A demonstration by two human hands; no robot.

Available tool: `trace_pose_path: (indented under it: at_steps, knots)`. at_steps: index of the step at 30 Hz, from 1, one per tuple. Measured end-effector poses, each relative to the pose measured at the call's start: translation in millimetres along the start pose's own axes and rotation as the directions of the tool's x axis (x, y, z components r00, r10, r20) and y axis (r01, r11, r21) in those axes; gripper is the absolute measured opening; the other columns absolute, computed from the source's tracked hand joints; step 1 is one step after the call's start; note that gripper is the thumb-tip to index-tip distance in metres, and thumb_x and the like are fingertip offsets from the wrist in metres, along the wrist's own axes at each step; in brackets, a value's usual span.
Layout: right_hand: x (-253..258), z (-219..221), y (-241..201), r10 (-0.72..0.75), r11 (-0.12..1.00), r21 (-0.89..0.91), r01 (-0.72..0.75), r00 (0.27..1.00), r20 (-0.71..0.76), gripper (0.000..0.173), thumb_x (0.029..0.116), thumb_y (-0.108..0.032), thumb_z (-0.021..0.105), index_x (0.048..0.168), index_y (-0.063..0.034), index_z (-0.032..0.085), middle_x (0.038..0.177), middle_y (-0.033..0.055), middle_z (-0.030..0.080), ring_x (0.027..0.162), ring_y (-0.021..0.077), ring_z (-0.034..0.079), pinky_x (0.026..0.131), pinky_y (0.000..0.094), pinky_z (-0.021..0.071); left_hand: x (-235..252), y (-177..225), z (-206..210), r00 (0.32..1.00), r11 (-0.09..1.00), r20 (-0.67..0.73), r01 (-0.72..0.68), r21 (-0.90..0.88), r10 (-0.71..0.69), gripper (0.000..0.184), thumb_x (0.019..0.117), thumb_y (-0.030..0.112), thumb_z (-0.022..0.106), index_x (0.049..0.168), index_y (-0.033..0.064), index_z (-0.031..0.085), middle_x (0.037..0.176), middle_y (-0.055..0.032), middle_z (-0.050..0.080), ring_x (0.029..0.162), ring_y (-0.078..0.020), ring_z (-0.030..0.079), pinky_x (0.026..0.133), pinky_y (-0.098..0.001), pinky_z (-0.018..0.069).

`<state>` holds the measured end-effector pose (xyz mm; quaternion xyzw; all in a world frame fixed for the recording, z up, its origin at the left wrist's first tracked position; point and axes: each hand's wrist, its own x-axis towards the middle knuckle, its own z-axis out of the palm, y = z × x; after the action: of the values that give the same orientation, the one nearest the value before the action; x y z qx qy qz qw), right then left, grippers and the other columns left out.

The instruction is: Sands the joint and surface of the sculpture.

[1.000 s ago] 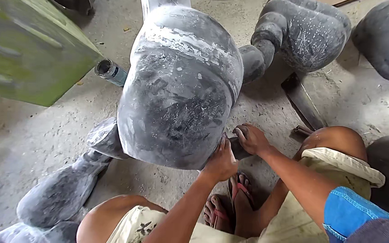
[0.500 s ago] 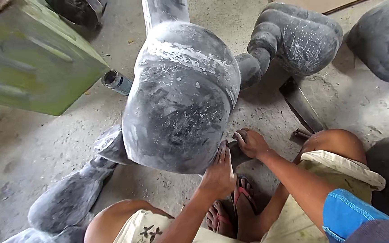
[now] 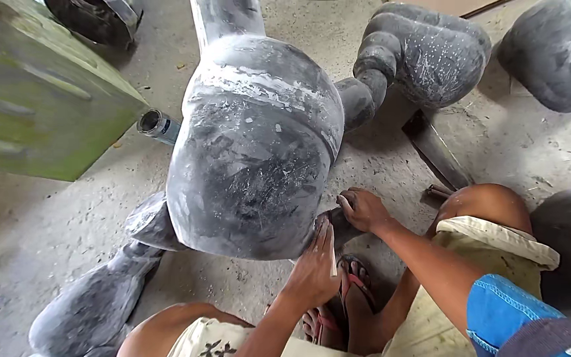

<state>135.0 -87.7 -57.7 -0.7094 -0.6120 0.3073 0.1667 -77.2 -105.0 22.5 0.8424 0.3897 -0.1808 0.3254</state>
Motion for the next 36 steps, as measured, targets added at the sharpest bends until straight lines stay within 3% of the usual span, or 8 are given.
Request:
trace_pose_path:
  at_steps: [5,11,17,20,23,28,31,36]
  knots:
    - [1,0,1,-0.003,1.0,-0.002,0.003,0.999,0.034,0.049,0.1068,-0.047,0.032,0.101,-0.0201,0.073,0.099,0.0013,0.069,0.097,0.0195,0.069,0.08,0.0481,0.0576,51,-2,0,0.996,0.998,-0.07,0.047,-0.051,-0.051,0.093,0.0913,0.035,0.058,0.162,-0.0042,0.013,0.17,-0.0199,0.017,0.158,-0.026,0.017,0.127,-0.0437,0.024]
    - [3,1,3,-0.017,1.0,-0.005,0.017,1.0,0.007,0.049,0.1062,-0.048,0.033,0.097,-0.0203,0.072,0.096,0.0004,0.069,0.094,0.0182,0.069,0.078,0.0462,0.0578,-8,1,4,1.0,0.998,0.018,0.001,0.055,-0.002,0.092,0.0931,0.038,0.054,0.163,-0.0036,0.011,0.172,-0.0179,0.012,0.159,-0.027,0.013,0.128,-0.0419,0.0207]
    - [1,-1,3,-0.015,1.0,0.004,0.015,0.999,0.036,0.049,0.1064,-0.047,0.032,0.097,-0.0187,0.071,0.096,0.0027,0.068,0.094,0.0211,0.069,0.076,0.0492,0.0572,49,-2,-1,0.996,0.998,-0.059,0.059,-0.031,-0.061,0.087,0.0924,0.038,0.057,0.161,-0.0033,0.022,0.17,-0.0174,0.017,0.159,-0.0244,0.016,0.127,-0.0435,0.0239]
    - [-2,1,2,-0.012,1.0,0.017,0.011,0.999,0.043,0.051,0.1071,-0.048,0.031,0.097,-0.0185,0.071,0.096,0.0029,0.068,0.093,0.0212,0.069,0.076,0.0495,0.0571,24,-4,4,0.997,0.999,-0.065,0.038,-0.003,-0.039,0.088,0.092,0.033,0.056,0.164,0.0023,0.015,0.173,-0.0097,0.01,0.159,-0.0201,0.014,0.126,-0.043,0.0274]
    - [0,-1,0,0.006,1.0,-0.008,-0.006,1.0,0.027,0.05,0.1064,-0.049,0.032,0.095,-0.0198,0.071,0.094,0.0015,0.068,0.091,0.0201,0.069,0.074,0.0489,0.0569,-2,-4,1,1.0,0.999,0.015,0.015,0.032,-0.015,0.093,0.0909,0.034,0.058,0.164,0.0009,0.011,0.173,-0.0123,0.011,0.159,-0.0228,0.016,0.126,-0.0418,0.0273]
    - [0,0,1,-0.006,1.0,-0.019,0.006,0.999,0.034,0.049,0.1063,-0.048,0.033,0.093,-0.0185,0.07,0.093,0.0023,0.067,0.088,0.0203,0.069,0.073,0.0484,0.0573,42,-8,-1,0.997,0.998,-0.043,0.059,-0.035,-0.061,0.089,0.0921,0.036,0.059,0.162,-0.0002,0.019,0.171,-0.0139,0.016,0.158,-0.0232,0.018,0.125,-0.0438,0.0274]
    - [-1,0,2,-0.005,1.0,0.003,0.004,0.999,0.044,0.05,0.1072,-0.048,0.032,0.093,-0.018,0.07,0.094,0.0025,0.067,0.09,0.0203,0.069,0.074,0.0484,0.0571,21,-7,1,0.999,0.999,-0.017,0.043,-0.006,-0.043,0.091,0.0933,0.033,0.057,0.165,0.0032,0.01,0.174,-0.0089,0.006,0.159,-0.0204,0.013,0.126,-0.0427,0.0271]
    - [0,0,2,0.001,0.999,-0.037,0.0,1.0,0.025,0.049,0.1056,-0.049,0.034,0.091,-0.0196,0.07,0.091,0.0012,0.067,0.088,0.0197,0.069,0.071,0.0477,0.0569,4,3,4,0.998,0.997,0.059,0.034,0.062,-0.037,0.101,0.0893,0.04,0.06,0.163,-0.0016,0.005,0.173,-0.0164,0.004,0.159,-0.0269,0.014,0.124,-0.0424,0.0308]
